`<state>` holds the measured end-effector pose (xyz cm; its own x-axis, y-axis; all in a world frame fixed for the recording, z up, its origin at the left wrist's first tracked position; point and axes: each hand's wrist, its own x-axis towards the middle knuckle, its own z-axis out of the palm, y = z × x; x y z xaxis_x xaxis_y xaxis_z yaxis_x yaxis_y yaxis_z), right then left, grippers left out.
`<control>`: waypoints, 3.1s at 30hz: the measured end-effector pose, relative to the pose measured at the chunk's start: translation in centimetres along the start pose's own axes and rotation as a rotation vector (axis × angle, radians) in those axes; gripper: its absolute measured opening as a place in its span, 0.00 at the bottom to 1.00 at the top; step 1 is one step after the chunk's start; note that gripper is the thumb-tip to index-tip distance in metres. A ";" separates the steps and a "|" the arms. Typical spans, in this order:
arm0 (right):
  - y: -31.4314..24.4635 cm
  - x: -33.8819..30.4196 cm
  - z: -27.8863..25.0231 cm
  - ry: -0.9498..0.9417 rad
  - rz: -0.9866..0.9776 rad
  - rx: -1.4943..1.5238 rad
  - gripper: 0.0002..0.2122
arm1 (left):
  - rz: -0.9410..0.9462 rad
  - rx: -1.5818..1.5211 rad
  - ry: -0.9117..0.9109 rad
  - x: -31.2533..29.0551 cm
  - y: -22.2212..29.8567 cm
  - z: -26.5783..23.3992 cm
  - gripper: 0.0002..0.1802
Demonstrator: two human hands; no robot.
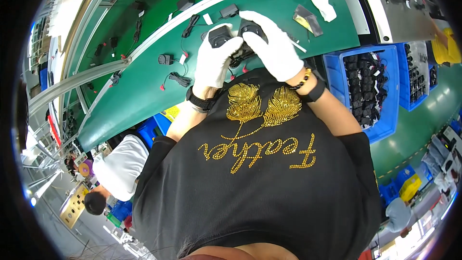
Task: The person picks up power adapters and plugs from the table, presses them together to assemble the units, and wipes them with a cloth before placing them into a blue bin.
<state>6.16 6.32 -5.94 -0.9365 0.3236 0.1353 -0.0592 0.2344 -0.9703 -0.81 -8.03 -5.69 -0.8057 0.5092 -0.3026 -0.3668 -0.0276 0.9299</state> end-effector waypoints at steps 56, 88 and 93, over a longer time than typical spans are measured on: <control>-6.9 -6.8 -6.5 0.240 0.056 -0.552 0.50 | -0.126 -0.810 -0.749 -3.7 1.0 8.4 0.26; -8.4 -9.5 -4.9 0.505 0.027 -0.678 0.49 | -0.082 -0.626 -0.490 -6.7 1.4 9.2 0.29; -8.4 -9.3 -5.2 0.413 0.028 -0.678 0.52 | -0.007 -0.615 -0.476 -6.6 1.4 9.0 0.38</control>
<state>17.19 6.05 2.02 -0.7224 0.6204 0.3053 0.3099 0.6852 -0.6591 8.22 -3.69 -0.49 -0.5671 0.8217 -0.0563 -0.6753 -0.4248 0.6030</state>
